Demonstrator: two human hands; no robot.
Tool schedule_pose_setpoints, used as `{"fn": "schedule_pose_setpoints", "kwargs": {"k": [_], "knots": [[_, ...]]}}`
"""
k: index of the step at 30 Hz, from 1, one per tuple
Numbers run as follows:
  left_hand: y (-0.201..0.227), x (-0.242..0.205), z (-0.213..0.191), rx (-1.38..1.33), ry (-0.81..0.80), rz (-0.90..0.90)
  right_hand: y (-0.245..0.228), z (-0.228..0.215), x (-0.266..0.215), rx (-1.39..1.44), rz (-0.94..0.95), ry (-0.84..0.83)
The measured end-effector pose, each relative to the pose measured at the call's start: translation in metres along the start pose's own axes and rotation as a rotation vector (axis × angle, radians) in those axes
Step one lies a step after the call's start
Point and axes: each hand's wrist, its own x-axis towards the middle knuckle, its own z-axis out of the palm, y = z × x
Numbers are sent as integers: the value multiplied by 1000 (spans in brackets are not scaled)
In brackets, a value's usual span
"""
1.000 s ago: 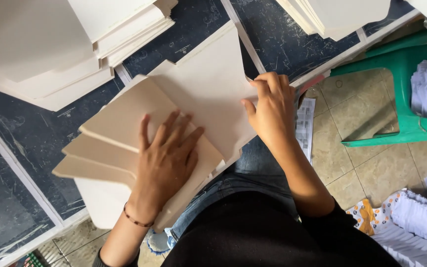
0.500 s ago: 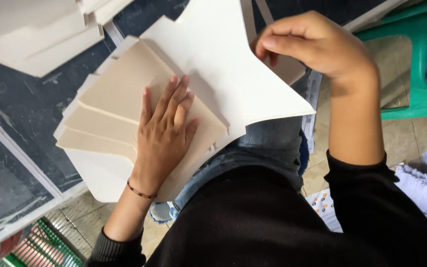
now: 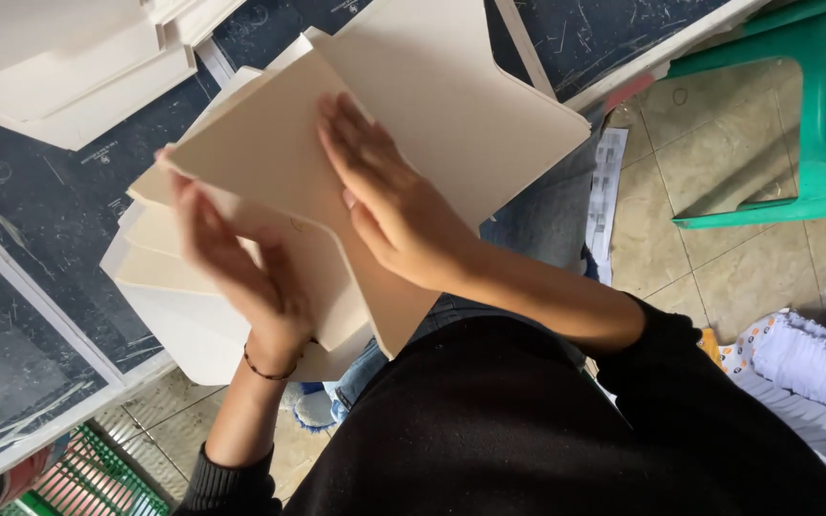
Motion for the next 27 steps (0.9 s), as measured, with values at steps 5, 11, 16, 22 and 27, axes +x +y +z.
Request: {"fn": "schedule_pose_setpoints", "kwargs": {"k": [5, 11, 16, 22, 27], "knots": [[9, -26, -17, 1722, -275, 933, 18, 22, 3, -56, 69, -36], [11, -8, 13, 1978, -664, 681, 38, 3, 4, 145, 15, -155], [4, -2, 27, 2376, -669, 896, 44, -78, -3, -59, 44, 116], [-23, 13, 36, 2328, -738, 940, 87, -98, -38, -515, 188, 341], [-16, 13, 41, 2129, -818, 923, 85, -92, -35, -553, 142, 390]]}}
